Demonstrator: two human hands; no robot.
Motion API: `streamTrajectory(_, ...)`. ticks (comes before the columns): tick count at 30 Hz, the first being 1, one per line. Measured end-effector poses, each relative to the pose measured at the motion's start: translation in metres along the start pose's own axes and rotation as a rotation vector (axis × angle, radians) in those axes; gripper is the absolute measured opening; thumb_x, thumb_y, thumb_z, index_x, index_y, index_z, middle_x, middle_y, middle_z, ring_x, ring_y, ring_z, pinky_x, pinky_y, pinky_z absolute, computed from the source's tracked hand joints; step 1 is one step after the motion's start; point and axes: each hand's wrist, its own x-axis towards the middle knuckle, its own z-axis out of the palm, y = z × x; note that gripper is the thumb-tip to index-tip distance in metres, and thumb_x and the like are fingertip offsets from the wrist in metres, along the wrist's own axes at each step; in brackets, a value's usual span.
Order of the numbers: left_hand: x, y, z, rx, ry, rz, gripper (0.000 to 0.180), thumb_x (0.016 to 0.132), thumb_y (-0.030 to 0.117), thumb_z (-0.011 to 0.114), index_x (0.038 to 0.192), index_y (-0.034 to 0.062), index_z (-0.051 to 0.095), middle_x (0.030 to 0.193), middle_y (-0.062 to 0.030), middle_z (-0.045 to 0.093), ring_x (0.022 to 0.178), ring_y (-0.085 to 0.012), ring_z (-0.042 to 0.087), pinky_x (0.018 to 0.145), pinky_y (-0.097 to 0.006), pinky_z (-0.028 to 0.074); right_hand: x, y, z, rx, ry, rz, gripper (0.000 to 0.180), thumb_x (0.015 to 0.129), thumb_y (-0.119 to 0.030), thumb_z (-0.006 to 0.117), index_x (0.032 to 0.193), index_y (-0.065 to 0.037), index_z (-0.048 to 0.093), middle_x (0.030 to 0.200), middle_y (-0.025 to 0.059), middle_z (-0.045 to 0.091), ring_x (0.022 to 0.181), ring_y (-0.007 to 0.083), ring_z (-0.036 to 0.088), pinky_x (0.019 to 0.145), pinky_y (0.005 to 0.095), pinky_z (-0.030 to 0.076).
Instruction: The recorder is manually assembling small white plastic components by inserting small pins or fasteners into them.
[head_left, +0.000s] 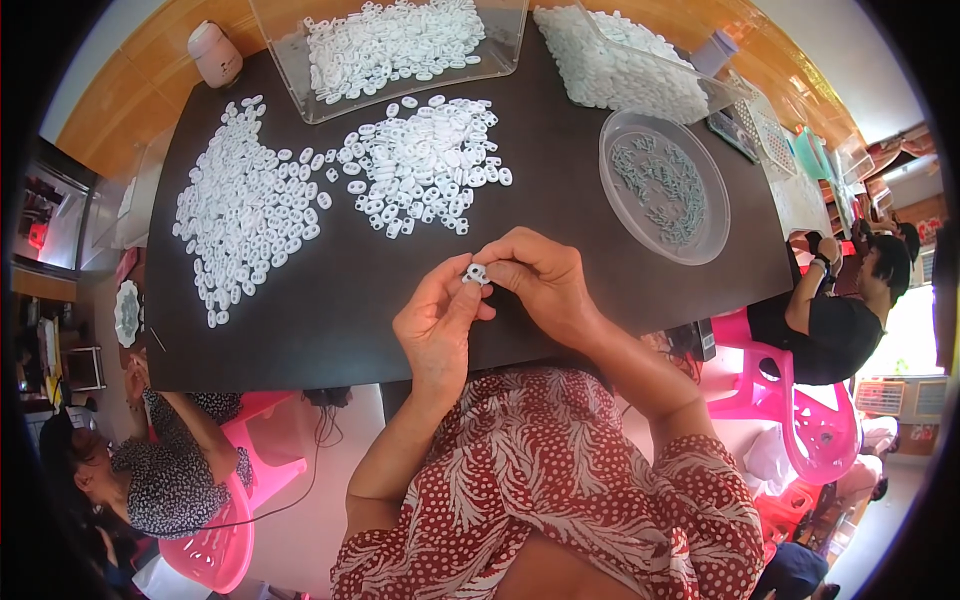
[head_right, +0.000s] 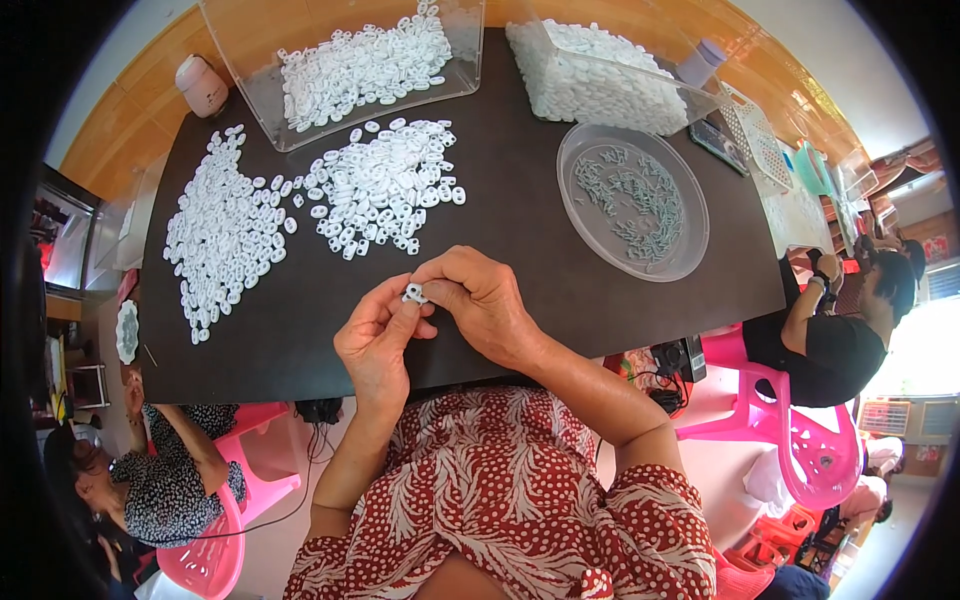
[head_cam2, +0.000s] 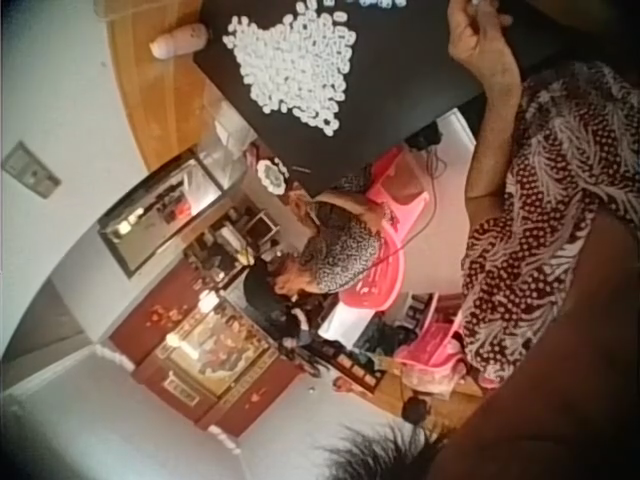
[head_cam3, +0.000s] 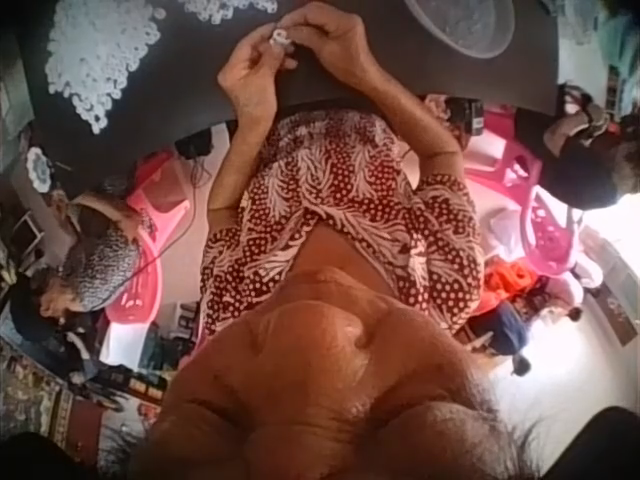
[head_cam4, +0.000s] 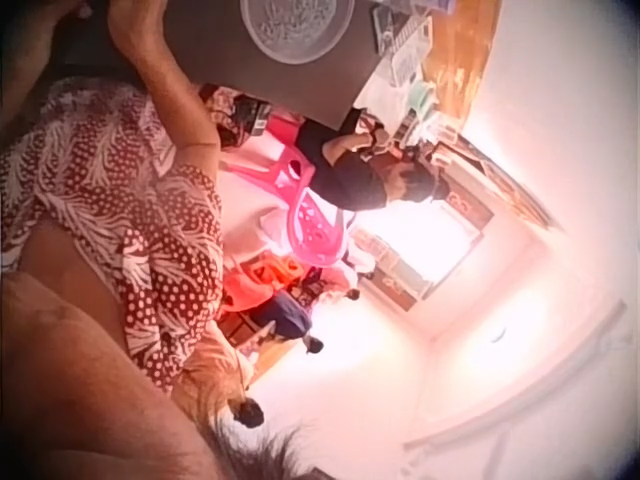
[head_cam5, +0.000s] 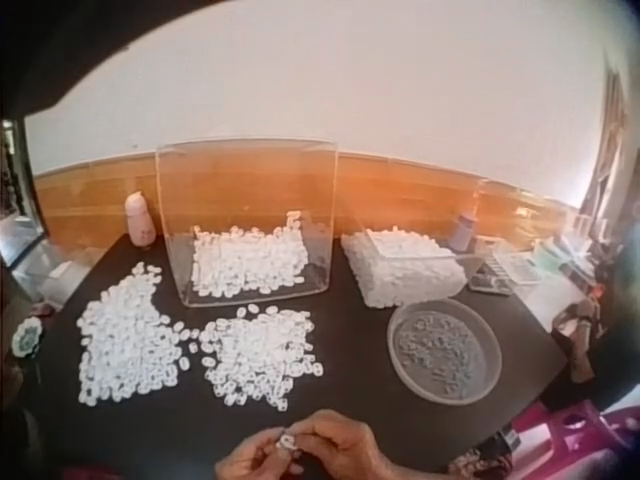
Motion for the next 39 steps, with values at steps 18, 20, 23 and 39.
streamTrajectory(18,0.004,0.006,0.007,-0.102,0.061,-0.024,0.022,0.088,0.001,0.058,0.108,-0.0066,0.060,0.090,-0.0083,0.064,0.074,-0.0100,0.058,0.069,-0.022,0.048,-0.007,0.007,0.012,-0.283,0.130,-0.323,0.029,0.066,0.002,0.068,0.094,0.000,0.062,0.085,0.0098,0.060,0.072,0.0230,0.054,0.059,0.0315,0.046)
streamTrajectory(20,0.003,0.005,0.007,-0.101,0.077,-0.030,0.021,0.088,0.001,0.057,0.107,-0.0062,0.061,0.088,-0.0073,0.064,0.073,-0.0090,0.057,0.069,-0.021,0.048,-0.007,0.009,0.011,-0.321,0.154,-0.376,0.030,0.065,0.002,0.069,0.094,0.000,0.062,0.086,0.0100,0.060,0.072,0.0239,0.054,0.059,0.0321,0.046)
streamTrajectory(23,0.002,0.002,0.002,-0.105,0.033,-0.014,0.021,0.088,0.001,0.058,0.108,-0.0061,0.061,0.090,-0.0068,0.064,0.074,-0.0087,0.057,0.069,-0.021,0.047,-0.008,0.010,0.009,-0.320,0.151,-0.369,0.031,0.064,0.002,0.069,0.094,0.000,0.062,0.086,0.0103,0.060,0.072,0.0244,0.055,0.060,0.0321,0.047)
streamTrajectory(39,-0.003,-0.003,-0.004,-0.028,0.029,0.126,0.019,0.088,0.007,0.060,0.103,-0.0054,0.061,0.095,-0.0071,0.063,0.085,-0.0103,0.058,0.079,-0.023,0.046,-0.015,0.004,0.017,-0.178,0.172,-0.318,0.030,0.068,0.005,0.069,0.097,0.001,0.064,0.089,0.0100,0.062,0.073,0.0181,0.056,0.061,0.0270,0.047)
